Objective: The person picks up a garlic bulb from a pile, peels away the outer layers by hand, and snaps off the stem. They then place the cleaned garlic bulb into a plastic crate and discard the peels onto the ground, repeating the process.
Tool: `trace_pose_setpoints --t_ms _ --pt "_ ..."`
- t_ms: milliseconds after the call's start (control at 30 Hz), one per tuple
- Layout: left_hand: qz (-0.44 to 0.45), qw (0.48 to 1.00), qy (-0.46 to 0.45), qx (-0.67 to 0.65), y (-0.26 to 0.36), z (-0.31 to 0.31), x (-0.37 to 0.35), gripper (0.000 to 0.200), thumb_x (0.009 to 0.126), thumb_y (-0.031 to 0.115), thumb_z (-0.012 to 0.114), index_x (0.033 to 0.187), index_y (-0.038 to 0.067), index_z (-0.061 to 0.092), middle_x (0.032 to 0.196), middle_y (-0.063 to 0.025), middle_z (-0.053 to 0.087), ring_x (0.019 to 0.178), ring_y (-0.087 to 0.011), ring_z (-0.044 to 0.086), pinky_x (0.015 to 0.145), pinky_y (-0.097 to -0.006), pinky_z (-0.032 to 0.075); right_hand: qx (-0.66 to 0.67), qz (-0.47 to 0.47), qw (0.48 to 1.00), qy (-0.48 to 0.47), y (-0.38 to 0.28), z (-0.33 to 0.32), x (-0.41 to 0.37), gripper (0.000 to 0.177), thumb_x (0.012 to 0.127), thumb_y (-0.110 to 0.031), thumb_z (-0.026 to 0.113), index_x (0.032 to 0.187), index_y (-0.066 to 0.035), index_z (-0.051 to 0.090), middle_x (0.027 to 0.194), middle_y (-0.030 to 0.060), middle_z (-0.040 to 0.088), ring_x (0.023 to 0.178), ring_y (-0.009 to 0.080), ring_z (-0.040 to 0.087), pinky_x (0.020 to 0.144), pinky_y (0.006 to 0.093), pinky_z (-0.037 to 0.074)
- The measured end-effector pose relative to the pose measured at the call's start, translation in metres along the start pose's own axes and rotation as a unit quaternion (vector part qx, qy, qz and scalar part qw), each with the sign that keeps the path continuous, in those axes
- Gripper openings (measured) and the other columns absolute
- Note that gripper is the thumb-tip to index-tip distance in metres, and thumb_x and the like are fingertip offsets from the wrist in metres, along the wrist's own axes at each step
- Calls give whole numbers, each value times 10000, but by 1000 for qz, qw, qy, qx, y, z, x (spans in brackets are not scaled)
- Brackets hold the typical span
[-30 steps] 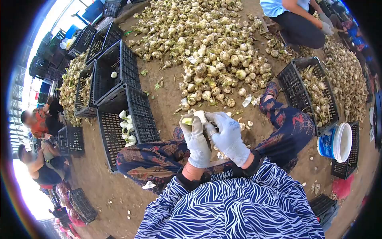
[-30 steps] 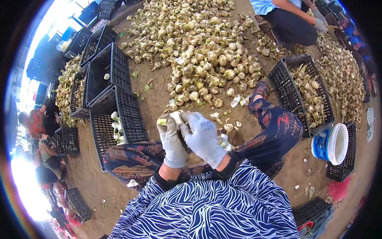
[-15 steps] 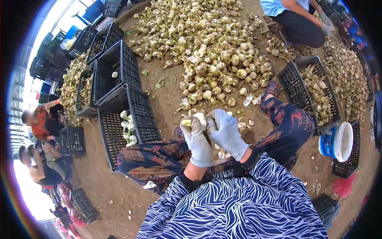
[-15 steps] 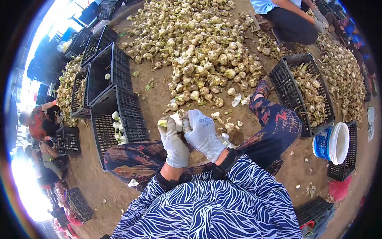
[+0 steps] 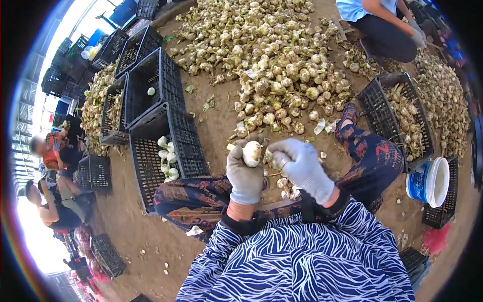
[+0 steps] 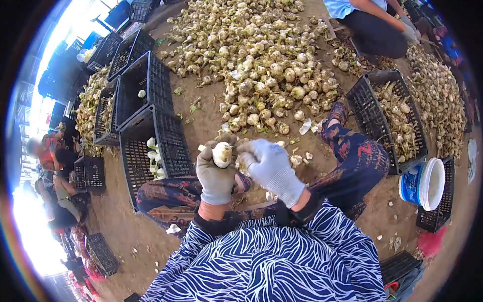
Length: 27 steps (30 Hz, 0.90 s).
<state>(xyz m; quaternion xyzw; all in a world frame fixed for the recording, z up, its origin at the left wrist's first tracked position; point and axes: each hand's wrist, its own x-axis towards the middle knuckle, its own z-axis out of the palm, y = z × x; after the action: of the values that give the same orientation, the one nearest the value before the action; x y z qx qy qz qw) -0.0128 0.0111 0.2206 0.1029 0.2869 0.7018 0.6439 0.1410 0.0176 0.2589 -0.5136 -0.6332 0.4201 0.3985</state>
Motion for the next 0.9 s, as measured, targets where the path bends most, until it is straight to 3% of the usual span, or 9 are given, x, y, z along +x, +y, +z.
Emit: trace_pose_setpoints --t_ms 167,233,267,400,633,800,833,867,900 --pt "138 956 65 249 -8 21 -10 166 939 92 488 1093 30 480 1169 -178 550 1060 -304 584 969 -426 445 -102 -21 995 8 -6 20 -5 185 863 -185 632 982 -56 692 885 141 670 837 331 655 724 408 519" --pt "305 834 19 459 -15 10 -7 165 941 116 487 1086 37 492 1211 -125 523 998 -185 539 891 -317 463 -115 -25 993 27 -2 24 -7 180 870 -185 623 976 -57 691 889 142 670 842 338 653 724 417 516" --pt "325 823 0 466 -16 9 -9 181 926 115 495 1085 28 485 1238 -134 504 1035 -186 518 908 -321 452 -118 -27 992 25 -2 24 -6 174 870 -181 618 963 -52 689 890 146 670 841 342 651 724 422 514" --pt "307 842 0 443 -18 8 -8 196 895 81 497 1083 28 479 1252 -157 493 1076 -214 504 960 -352 422 7 16 1000 -5 -1 15 -7 158 862 -169 611 920 -39 679 891 151 669 841 353 646 720 437 507" --pt "330 796 -56 504 -13 12 -11 156 885 39 476 1036 7 468 1241 -185 495 1078 -235 510 969 -360 414 -101 33 994 -6 3 17 -4 178 846 -207 615 905 -49 672 889 152 668 844 355 646 722 438 504" --pt "135 957 17 254 -5 23 -15 172 900 117 560 1041 21 541 1161 -177 608 1109 -280 597 957 -388 476 -156 67 985 10 26 19 11 200 862 -229 590 947 -63 662 901 157 675 862 365 653 759 457 507" --pt "135 957 17 257 0 20 -14 172 900 117 560 1041 21 541 1161 -177 608 1109 -280 597 957 -388 476 -153 68 986 11 39 17 17 200 862 -229 590 947 -63 662 901 157 675 862 365 653 759 457 507" --pt "2 998 20 66 8 15 -10 171 897 146 570 1007 17 589 1135 -189 627 1111 -332 591 996 -458 457 -239 113 963 -49 55 12 23 238 869 -268 590 967 -64 662 916 154 679 900 357 654 791 455 508" --pt "-129 983 20 -130 16 14 -5 189 894 175 581 973 13 637 1109 -201 645 1113 -384 585 1034 -529 438 -322 153 928 -109 66 5 28 277 876 -308 590 986 -64 663 930 151 683 939 348 656 823 453 509"
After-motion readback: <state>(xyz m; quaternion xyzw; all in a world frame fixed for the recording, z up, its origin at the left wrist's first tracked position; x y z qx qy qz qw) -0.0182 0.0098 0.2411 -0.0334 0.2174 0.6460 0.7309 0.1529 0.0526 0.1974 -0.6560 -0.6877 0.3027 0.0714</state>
